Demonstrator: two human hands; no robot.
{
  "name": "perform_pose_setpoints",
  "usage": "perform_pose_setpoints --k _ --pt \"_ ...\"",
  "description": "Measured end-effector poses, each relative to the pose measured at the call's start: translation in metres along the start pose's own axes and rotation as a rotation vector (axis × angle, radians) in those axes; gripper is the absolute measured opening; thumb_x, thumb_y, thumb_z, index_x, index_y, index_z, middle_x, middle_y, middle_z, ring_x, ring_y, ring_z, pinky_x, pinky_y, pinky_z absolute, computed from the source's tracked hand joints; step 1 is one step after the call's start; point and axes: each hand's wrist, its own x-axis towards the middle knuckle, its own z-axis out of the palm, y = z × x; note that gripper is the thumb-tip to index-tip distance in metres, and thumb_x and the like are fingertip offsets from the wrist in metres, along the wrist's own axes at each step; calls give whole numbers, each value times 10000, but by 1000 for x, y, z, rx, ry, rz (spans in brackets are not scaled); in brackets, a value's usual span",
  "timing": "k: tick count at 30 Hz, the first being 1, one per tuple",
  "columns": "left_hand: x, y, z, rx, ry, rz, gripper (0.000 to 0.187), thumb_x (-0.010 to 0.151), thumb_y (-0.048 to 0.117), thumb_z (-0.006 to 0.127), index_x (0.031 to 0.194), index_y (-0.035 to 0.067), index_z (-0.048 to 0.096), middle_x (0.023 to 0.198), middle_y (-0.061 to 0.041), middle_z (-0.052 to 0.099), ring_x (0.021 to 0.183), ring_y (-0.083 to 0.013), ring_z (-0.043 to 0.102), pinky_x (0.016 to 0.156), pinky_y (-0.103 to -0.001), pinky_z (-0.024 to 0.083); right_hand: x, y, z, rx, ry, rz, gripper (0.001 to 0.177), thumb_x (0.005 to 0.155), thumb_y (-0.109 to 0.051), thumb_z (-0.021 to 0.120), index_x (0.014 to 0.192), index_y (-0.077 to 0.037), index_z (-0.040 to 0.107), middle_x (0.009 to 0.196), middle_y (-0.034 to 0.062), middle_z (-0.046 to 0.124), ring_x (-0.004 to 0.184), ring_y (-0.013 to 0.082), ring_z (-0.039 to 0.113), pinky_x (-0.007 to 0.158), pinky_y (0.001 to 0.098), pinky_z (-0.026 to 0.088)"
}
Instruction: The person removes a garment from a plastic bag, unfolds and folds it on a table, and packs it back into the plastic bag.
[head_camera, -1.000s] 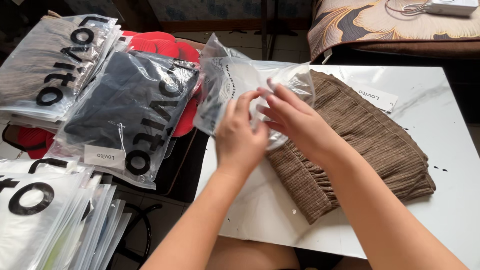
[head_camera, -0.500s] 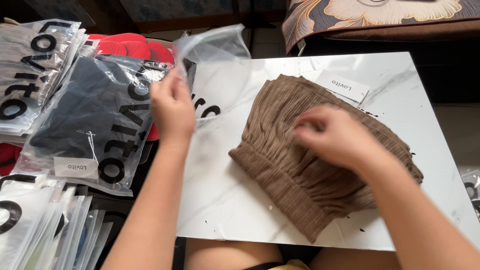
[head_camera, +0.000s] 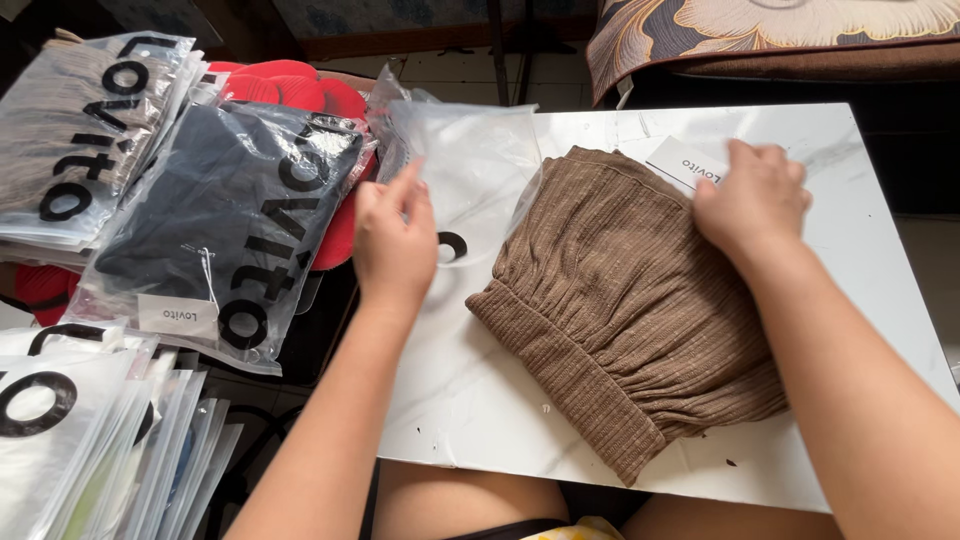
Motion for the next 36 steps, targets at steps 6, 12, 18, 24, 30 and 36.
perform_pose_setpoints --k 6,12,18,24,30,36 --pt "-18 17 22 22 -69 12 327 983 248 623 1290 230 736 934 -62 573 829 -231 606 748 -378 507 13 25 -13 153 -201 214 436 833 -295 826 1182 -46 751 1067 189 720 989 332 674 905 467 532" --pt "-5 -3 24 -13 -63 -83 333 991 253 601 1296 227 733 932 -95 557 796 -250 608 774 -377 506 -24 -18 -72 670 14 132 279 1023 -216 648 1211 -20 710 990 103 736 874 222 715 764 413 570" --pt "16 -27 12 40 75 16 306 1014 204 604 1286 167 739 960 -115 583 880 -276 614 817 -390 518 -13 -46 -79 615 -408 -52 573 896 -530 697 1188 -43 773 1006 138 781 920 220 729 780 407 580" --pt "26 -19 -5 74 87 5 323 1008 182 587 1302 150 716 983 -106 592 839 -245 636 782 -378 526 -10 -66 -36 70 -624 60 901 726 -630 879 1177 124 677 1032 265 727 976 348 732 827 396 592" --pt "35 -4 0 66 73 94 319 1030 177 579 1324 154 703 1017 -91 599 819 -236 647 763 -388 531 -29 -70 -55 467 -787 229 581 713 -340 867 1154 30 787 997 160 790 894 280 735 727 405 569" --pt "34 37 31 -56 62 336 334 1069 160 603 1398 179 659 986 -103 584 865 -272 636 799 -392 544 -37 -18 -91 1205 -634 253 485 780 -92 743 1254 -21 672 1082 114 769 891 220 734 747 378 607"
